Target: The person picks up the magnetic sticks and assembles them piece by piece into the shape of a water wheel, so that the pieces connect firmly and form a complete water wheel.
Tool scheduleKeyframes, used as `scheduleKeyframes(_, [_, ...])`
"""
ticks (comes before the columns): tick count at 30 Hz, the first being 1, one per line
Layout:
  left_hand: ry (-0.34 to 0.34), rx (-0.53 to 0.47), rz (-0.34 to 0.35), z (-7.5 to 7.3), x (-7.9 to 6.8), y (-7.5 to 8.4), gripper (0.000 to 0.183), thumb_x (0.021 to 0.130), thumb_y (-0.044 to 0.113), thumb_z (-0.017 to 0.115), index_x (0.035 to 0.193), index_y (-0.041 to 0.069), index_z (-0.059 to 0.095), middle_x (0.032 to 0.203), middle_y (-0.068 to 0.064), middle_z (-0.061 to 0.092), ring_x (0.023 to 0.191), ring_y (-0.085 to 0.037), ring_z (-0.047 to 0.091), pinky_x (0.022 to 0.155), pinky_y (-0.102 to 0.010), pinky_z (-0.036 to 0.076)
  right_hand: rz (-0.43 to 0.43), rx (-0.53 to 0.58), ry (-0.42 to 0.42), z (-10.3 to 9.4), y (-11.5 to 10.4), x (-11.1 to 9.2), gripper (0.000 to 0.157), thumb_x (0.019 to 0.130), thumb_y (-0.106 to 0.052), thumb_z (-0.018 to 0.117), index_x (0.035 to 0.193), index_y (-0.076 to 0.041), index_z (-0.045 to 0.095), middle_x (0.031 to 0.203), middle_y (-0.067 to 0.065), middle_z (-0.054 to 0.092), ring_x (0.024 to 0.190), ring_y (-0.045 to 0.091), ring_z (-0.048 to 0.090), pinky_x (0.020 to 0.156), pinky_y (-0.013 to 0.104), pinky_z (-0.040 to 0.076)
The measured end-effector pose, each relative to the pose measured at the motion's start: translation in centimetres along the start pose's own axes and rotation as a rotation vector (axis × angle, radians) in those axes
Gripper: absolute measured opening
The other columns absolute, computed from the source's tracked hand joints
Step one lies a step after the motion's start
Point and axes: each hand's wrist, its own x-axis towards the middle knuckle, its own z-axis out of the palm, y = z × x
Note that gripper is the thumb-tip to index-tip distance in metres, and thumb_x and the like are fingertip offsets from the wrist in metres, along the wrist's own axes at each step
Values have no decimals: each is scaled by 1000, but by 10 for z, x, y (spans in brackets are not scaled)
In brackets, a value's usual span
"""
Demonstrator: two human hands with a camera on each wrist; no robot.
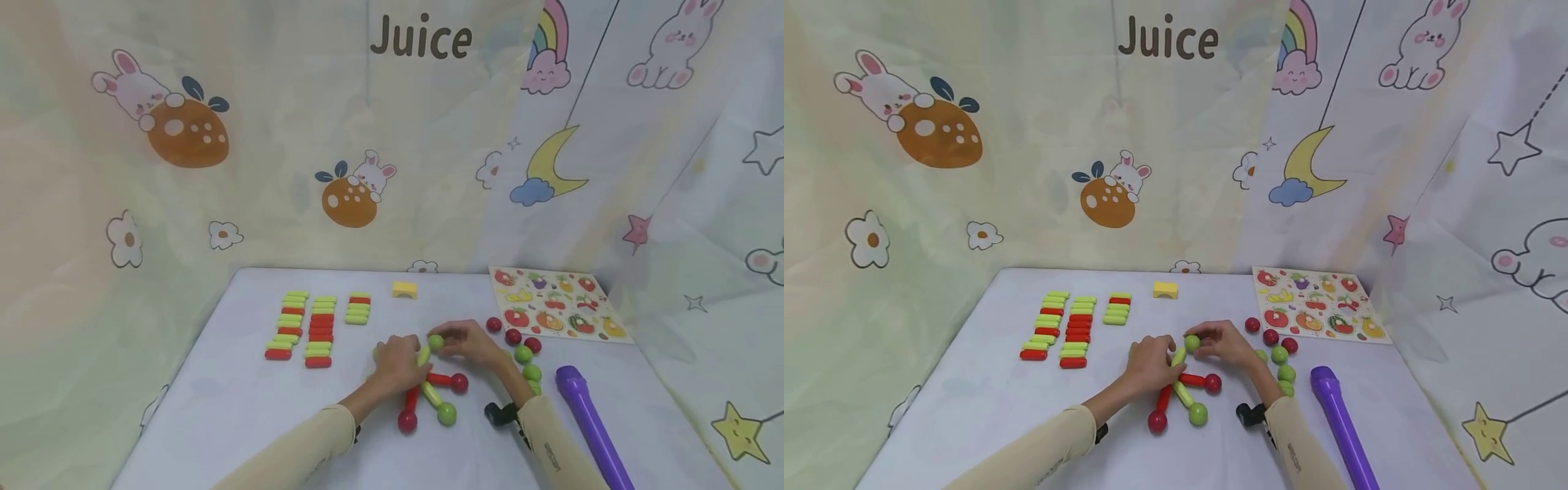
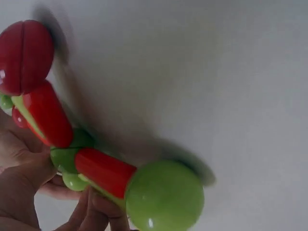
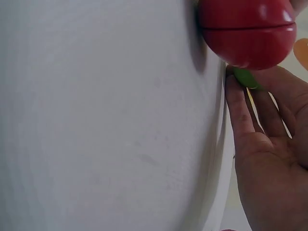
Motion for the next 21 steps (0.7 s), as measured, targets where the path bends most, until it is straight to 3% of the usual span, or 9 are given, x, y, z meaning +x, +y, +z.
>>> scheduleKeyframes(4, [65,-5,-14,2,-3,4,32,89,27,87,108,5,74,79,1,63,78,-17,55,86,-45,50,-31,4,-27,2,1,1,43,98,-2,76,140,0,68,139,17,71,133,34,66,105,27,56])
scheduleKeyframes(10, [61,-100,-17,-4,-9,4,35,91,25,86,116,4,74,83,-1,65,82,-18,55,83,-42,49,-26,-5,-25,3,0,-1,44,98,1,75,141,0,67,140,17,71,133,34,66,106,30,56])
scheduleKeyframes(15, [94,-175,19,-33,-20,-11,31,97,24,82,120,5,74,100,-5,71,92,-19,58,82,-39,53,16,-11,33,-5,-8,-13,46,100,0,74,145,-1,64,144,19,68,136,35,64,104,26,56])
scheduleKeyframes(17, [109,-173,-3,-48,-28,-24,28,97,21,82,118,5,75,103,-6,71,92,-19,59,78,-37,55,22,-34,75,-11,-14,-19,45,101,-2,74,145,-1,64,144,21,67,134,38,64,103,25,56])
scheduleKeyframes(21, [70,-117,-61,-59,-42,-46,28,93,23,86,111,4,75,96,-6,70,82,-17,59,67,-30,55,14,-200,219,-31,-24,-40,38,98,-1,76,135,1,70,133,24,72,121,44,69,98,34,62])
